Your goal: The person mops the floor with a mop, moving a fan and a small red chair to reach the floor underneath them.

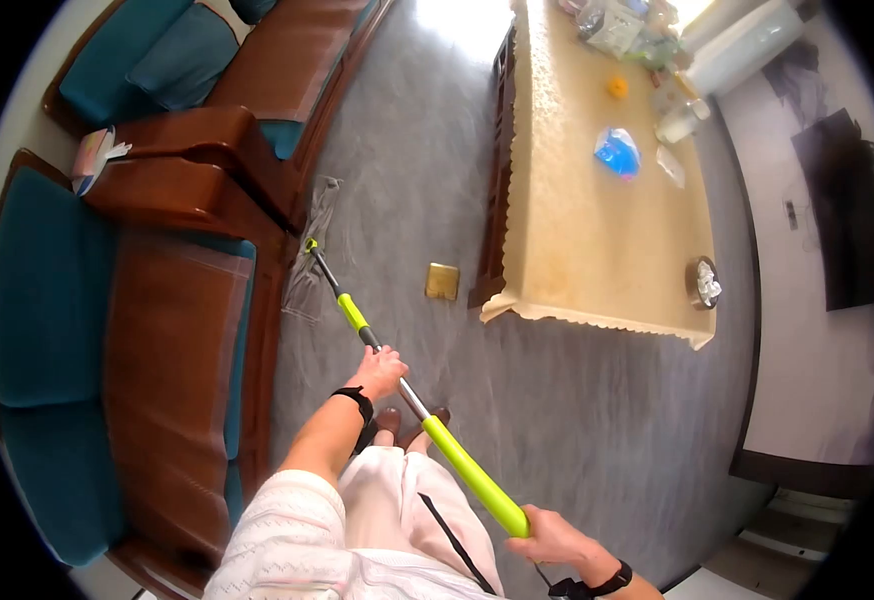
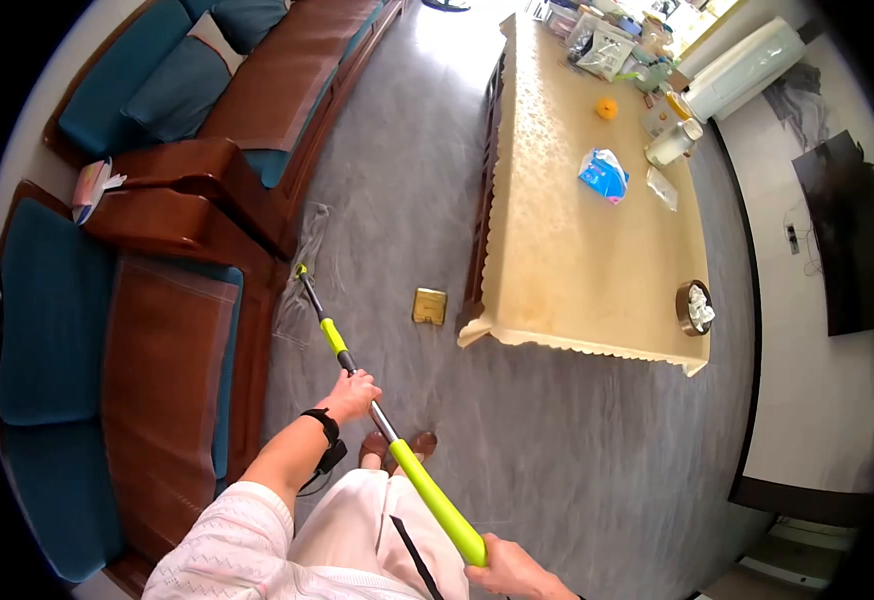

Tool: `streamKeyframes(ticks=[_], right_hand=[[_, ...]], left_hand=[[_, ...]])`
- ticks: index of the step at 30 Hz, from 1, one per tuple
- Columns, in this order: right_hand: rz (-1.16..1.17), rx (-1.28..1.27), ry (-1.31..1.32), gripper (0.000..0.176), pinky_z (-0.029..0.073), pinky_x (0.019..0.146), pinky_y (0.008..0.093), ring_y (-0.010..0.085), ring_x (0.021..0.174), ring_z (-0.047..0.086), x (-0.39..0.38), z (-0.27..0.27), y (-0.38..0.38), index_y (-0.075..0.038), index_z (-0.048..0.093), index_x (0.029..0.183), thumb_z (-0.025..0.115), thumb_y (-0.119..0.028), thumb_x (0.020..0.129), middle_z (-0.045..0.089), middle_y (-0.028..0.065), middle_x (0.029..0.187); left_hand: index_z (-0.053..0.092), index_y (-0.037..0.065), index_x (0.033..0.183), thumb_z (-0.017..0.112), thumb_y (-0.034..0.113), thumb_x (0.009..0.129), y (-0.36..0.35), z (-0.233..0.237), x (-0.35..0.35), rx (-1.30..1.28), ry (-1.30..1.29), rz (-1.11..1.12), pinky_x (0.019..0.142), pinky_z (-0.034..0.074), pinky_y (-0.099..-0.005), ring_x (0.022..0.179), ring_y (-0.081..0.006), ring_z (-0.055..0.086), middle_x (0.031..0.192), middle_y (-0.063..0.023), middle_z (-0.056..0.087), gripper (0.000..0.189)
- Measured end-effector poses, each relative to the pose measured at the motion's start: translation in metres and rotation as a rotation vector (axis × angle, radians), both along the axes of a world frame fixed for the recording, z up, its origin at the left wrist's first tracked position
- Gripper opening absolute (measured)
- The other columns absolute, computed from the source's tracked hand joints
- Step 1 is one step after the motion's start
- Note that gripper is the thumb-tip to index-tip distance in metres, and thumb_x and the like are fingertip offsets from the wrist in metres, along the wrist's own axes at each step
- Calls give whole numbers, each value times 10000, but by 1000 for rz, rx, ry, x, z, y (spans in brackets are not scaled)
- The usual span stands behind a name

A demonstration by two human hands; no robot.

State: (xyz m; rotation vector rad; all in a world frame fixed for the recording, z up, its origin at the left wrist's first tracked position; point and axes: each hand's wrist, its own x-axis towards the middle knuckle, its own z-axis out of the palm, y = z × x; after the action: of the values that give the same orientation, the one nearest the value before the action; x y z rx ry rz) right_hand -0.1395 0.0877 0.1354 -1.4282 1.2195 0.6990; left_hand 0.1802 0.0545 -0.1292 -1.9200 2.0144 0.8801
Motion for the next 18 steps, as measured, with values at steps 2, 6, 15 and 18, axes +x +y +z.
streamKeyframes(ticks=[2,6,15,18], right_hand=[[27,-56,-46,439,484,556,295,175,575,608,-6,-12,12,28,531,1073,638,-233,737,619,102,684],[-99,-53,-2,462,487,575,290,152,580,604,-31,2,43,23,523,1116,641,-230,747,620,82,686],[-499,74,74,372,475,662,257,111,770,560,-200,111,111,41,555,1124,638,-50,773,621,67,938],[-512,38,91,353,479,710,263,130,828,573,-207,124,106,58,549,1120,637,-59,799,626,85,961]], left_hand=[[679,231,904,657,212,726,1,-12,-1,-35,-2,26,895,372,-504,1076,-212,483,979,-20,564,180],[681,210,876,618,188,761,22,-20,-35,-66,26,20,884,383,-538,1052,-224,502,962,-36,577,133],[692,178,873,629,210,747,65,37,-247,-37,245,-201,837,364,-626,977,-226,537,909,-25,629,145],[690,175,873,632,222,746,49,47,-264,-56,306,-206,851,355,-636,986,-233,531,904,-29,625,147]])
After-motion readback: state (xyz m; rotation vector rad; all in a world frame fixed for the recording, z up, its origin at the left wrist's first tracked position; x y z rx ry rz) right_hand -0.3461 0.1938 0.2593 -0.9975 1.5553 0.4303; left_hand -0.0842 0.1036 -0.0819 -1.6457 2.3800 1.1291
